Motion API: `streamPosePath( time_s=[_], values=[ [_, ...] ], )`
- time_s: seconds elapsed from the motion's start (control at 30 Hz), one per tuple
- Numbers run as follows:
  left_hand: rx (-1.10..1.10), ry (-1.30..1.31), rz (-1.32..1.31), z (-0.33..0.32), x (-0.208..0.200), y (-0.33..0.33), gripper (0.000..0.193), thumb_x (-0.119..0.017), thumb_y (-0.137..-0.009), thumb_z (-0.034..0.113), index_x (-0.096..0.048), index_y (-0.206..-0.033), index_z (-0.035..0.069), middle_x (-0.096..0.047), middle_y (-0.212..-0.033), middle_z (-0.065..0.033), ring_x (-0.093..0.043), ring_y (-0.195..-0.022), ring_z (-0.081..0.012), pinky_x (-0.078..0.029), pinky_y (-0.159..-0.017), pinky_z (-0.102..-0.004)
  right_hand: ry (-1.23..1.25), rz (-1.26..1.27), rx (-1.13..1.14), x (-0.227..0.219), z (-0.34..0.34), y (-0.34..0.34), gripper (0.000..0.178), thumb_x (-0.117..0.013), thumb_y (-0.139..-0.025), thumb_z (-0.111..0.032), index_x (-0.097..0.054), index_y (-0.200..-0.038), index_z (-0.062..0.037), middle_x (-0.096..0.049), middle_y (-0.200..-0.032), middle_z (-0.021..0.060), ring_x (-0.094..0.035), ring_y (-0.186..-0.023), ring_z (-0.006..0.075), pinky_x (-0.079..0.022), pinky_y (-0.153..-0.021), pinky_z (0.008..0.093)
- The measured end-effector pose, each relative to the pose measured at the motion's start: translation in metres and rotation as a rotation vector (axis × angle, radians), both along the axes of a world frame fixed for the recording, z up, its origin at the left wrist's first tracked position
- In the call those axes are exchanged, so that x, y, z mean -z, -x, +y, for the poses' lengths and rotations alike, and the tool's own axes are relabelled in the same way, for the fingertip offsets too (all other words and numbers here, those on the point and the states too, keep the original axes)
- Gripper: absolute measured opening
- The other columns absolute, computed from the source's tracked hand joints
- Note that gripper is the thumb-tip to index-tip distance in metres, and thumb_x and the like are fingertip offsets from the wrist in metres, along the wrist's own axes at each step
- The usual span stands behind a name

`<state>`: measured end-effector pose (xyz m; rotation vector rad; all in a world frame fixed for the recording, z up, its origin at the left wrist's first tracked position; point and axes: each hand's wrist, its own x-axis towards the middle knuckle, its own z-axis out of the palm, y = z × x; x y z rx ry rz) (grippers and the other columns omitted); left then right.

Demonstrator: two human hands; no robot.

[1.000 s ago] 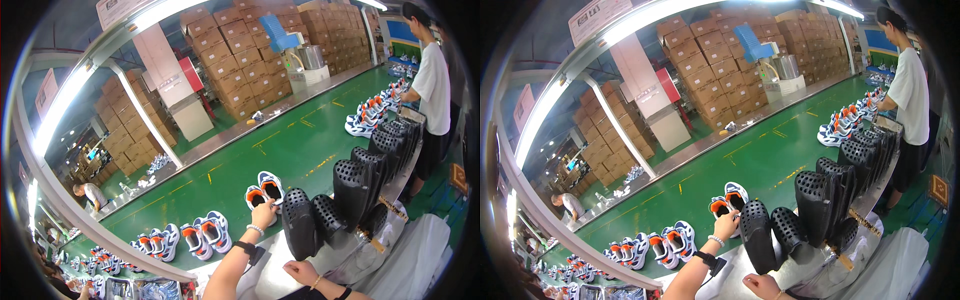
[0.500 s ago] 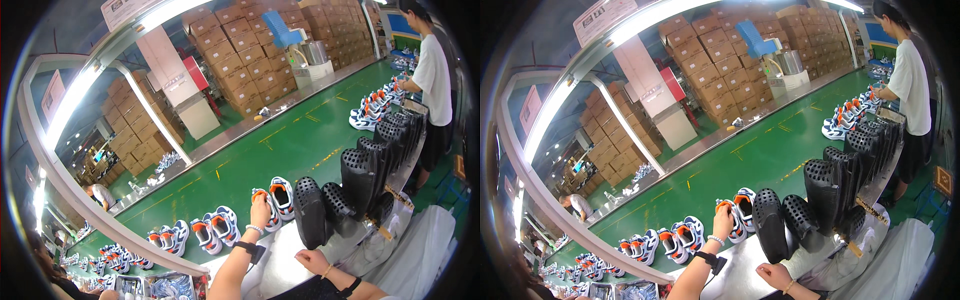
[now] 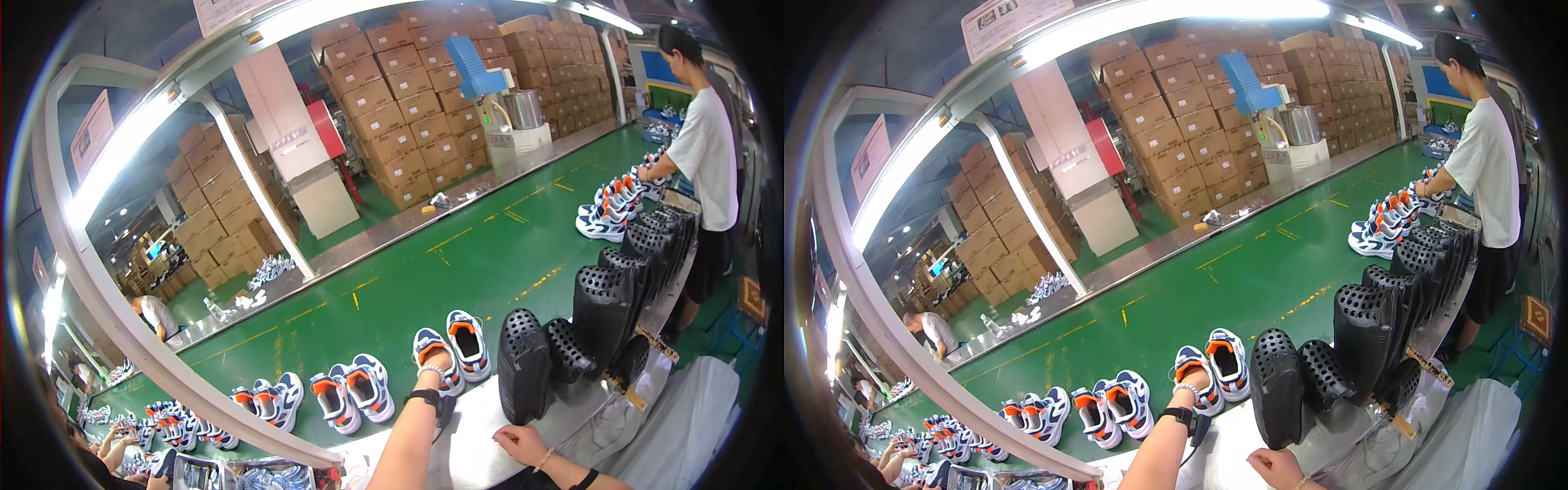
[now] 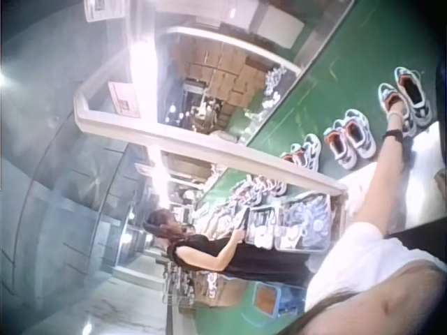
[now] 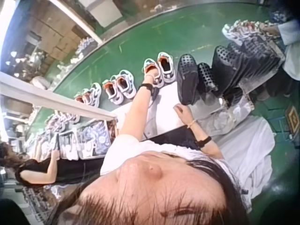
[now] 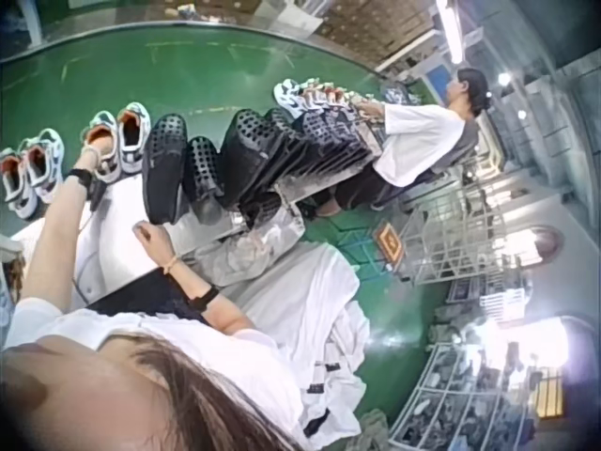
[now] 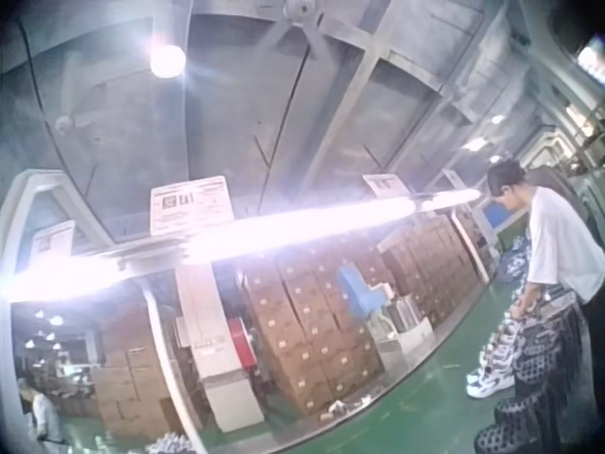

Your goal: Inspecting and organizing manufactured shoes on a conveyor line.

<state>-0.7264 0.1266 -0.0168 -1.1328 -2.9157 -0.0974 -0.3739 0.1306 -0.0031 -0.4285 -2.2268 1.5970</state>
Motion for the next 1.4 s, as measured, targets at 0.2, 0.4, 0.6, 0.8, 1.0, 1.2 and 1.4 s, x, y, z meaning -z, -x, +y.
streamPosePath(
  time_s=[0.2,0.4,0.6,0.8,1.0,1.2,1.4],
  values=[
    [0.079,-0.061,0.142,-0.012,-0.002,0.005,0.026,-0.053,-0.079,0.017,-0.066,-0.097,0.005,-0.066,-0.104,-0.0187,-0.063,-0.095,-0.034,-0.049,-0.081,-0.0396,-0.026,0.011,0.032,0.008,-0.001,0.003,0.019,-0.064,-0.085,-0.021,-0.068,-0.087,-0.0032,-0.061,-0.058,0.0097,-0.058,-0.049,0.0171,-0.043,-0.05,0.0289],
    [0.0,0.0,0.259,-0.042,-0.025,-0.016,0.031,-0.055,-0.076,0.021,-0.067,-0.099,0.004,-0.066,-0.106,-0.0184,-0.064,-0.098,-0.0332,-0.049,-0.082,-0.0431,-0.119,0.04,0.081,0.003,-0.004,0.002,0.02,-0.063,-0.086,-0.023,-0.068,-0.086,-0.0041,-0.061,-0.06,0.01,-0.058,-0.051,0.021,-0.043,-0.051,0.031],
    [0.018,0.213,0.149,-0.064,-0.028,-0.032,0.024,-0.056,-0.079,0.028,-0.066,-0.088,0.009,-0.065,-0.094,-0.0125,-0.063,-0.084,-0.0227,-0.049,-0.073,-0.0339,-0.127,0.064,0.067,0.001,-0.004,0.005,0.019,-0.063,-0.086,-0.023,-0.068,-0.086,-0.0043,-0.061,-0.061,0.011,-0.059,-0.052,0.023,-0.044,-0.052,0.0322],
    [0.042,0.242,0.037,-0.066,-0.029,-0.04,0.027,-0.058,-0.079,0.029,-0.065,-0.094,0.008,-0.064,-0.098,-0.0132,-0.063,-0.089,-0.0235,-0.049,-0.076,-0.0349,-0.186,0.038,0.053,0.009,-0.006,0.002,0.018,-0.063,-0.085,-0.02,-0.068,-0.085,-0.0028,-0.062,-0.062,0.0103,-0.059,-0.053,0.019,-0.044,-0.052,0.03],
    [0.093,0.261,-0.074,-0.058,-0.043,-0.047,0.032,-0.059,-0.079,0.03,-0.065,-0.1,0.007,-0.064,-0.102,-0.0139,-0.062,-0.093,-0.0242,-0.049,-0.08,-0.036,0.288,-0.149,0.055,-0.037,-0.026,-0.01,0.015,-0.061,-0.087,-0.012,-0.066,-0.079,0.0004,-0.055,-0.053,0.0034,-0.051,-0.046,0.008,-0.04,-0.046,0.0267],
    [0.11,0.286,-0.173,-0.059,-0.064,-0.039,0.037,-0.06,-0.079,0.03,-0.064,-0.106,0.006,-0.063,-0.107,-0.0146,-0.062,-0.098,-0.025,-0.048,-0.084,-0.0371,-0.773,0.402,0.026,-0.192,0.018,-0.07,0.013,-0.055,-0.083,0.0,-0.067,-0.085,-0.0033,-0.06,-0.072,0.0038,-0.052,-0.053,0.0067,-0.04,-0.048,0.0215],
    [0.075,0.272,-0.238,-0.048,-0.061,-0.034,0.042,-0.061,-0.079,0.031,-0.063,-0.112,0.005,-0.063,-0.111,-0.0154,-0.062,-0.102,-0.0258,-0.048,-0.088,-0.0381,-0.903,0.103,0.749,-0.276,0.145,-0.054,0.022,-0.06,-0.087,-0.019,-0.057,-0.098,0.0003,-0.057,-0.075,0.0139,-0.057,-0.066,0.0261,-0.046,-0.064,0.0332]
  ],
)
